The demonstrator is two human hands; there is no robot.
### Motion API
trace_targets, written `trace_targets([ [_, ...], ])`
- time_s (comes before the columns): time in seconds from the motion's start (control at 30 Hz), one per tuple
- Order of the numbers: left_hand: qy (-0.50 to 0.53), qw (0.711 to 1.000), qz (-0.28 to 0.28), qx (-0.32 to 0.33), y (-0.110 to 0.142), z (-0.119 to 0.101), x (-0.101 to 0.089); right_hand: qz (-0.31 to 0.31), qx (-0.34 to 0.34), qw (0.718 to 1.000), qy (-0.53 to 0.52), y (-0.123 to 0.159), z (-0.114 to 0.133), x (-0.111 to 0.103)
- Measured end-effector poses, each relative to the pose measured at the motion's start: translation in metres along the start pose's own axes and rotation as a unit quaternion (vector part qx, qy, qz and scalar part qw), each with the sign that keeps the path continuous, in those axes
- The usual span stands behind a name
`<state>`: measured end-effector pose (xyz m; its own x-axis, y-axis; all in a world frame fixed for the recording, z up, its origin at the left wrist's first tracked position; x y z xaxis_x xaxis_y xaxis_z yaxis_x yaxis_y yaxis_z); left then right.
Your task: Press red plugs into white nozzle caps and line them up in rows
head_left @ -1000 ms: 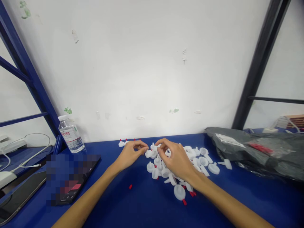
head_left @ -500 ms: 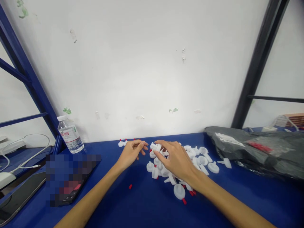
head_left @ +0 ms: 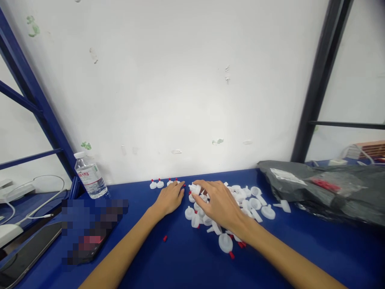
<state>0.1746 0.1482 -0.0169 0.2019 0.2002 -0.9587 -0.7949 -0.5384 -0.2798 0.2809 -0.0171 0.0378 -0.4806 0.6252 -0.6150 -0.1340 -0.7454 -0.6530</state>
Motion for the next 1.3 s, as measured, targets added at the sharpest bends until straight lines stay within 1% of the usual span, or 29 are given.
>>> trace_targets([
  [0.13,-0.023,1.0,0.006,0.005,-0.003,-0.003,0.002,-0.004,-0.005,1.0,-0.001,-0.001,-0.001,0.0],
  [0.4,-0.018,1.0,-0.008,0.011,0.0,0.002,0.002,0.012,-0.002,1.0,0.008,0.0,-0.001,0.0],
  [0.67,0.017,0.999,-0.026,0.007,0.005,0.0,-0.002,0.017,-0.007,1.0,0.009,0.0,-0.001,0.001],
  [0.87,0.056,0.998,-0.039,0.007,0.015,-0.008,-0.009,0.025,-0.005,1.0,0.009,0.0,0.0,0.001],
  [0.97,0.076,0.995,-0.063,-0.002,0.017,-0.012,-0.016,0.027,0.0,1.0,0.008,0.0,-0.001,0.001],
  [1.13,0.112,0.986,-0.123,-0.014,0.02,-0.016,-0.033,0.032,0.006,0.999,0.004,0.0,-0.002,0.002],
  [1.2,0.148,0.974,-0.169,-0.011,0.023,-0.02,-0.043,0.031,0.004,1.0,0.003,0.001,-0.001,0.002],
  [1.3,0.22,0.946,-0.236,-0.029,0.03,-0.023,-0.058,0.024,0.001,1.0,0.001,0.001,-0.002,0.002],
])
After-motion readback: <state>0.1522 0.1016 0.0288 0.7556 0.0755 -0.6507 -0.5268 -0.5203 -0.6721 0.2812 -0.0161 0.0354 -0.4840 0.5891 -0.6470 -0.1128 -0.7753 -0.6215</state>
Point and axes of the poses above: each hand's wrist, its own y-axis away from the middle knuckle, its own x-axis out of the palm, z = x × y, the point moved 5 cm from there along -y, towards the middle knuckle, and after that the axes turned 8 degrees about -y, right-handed, at the moved point
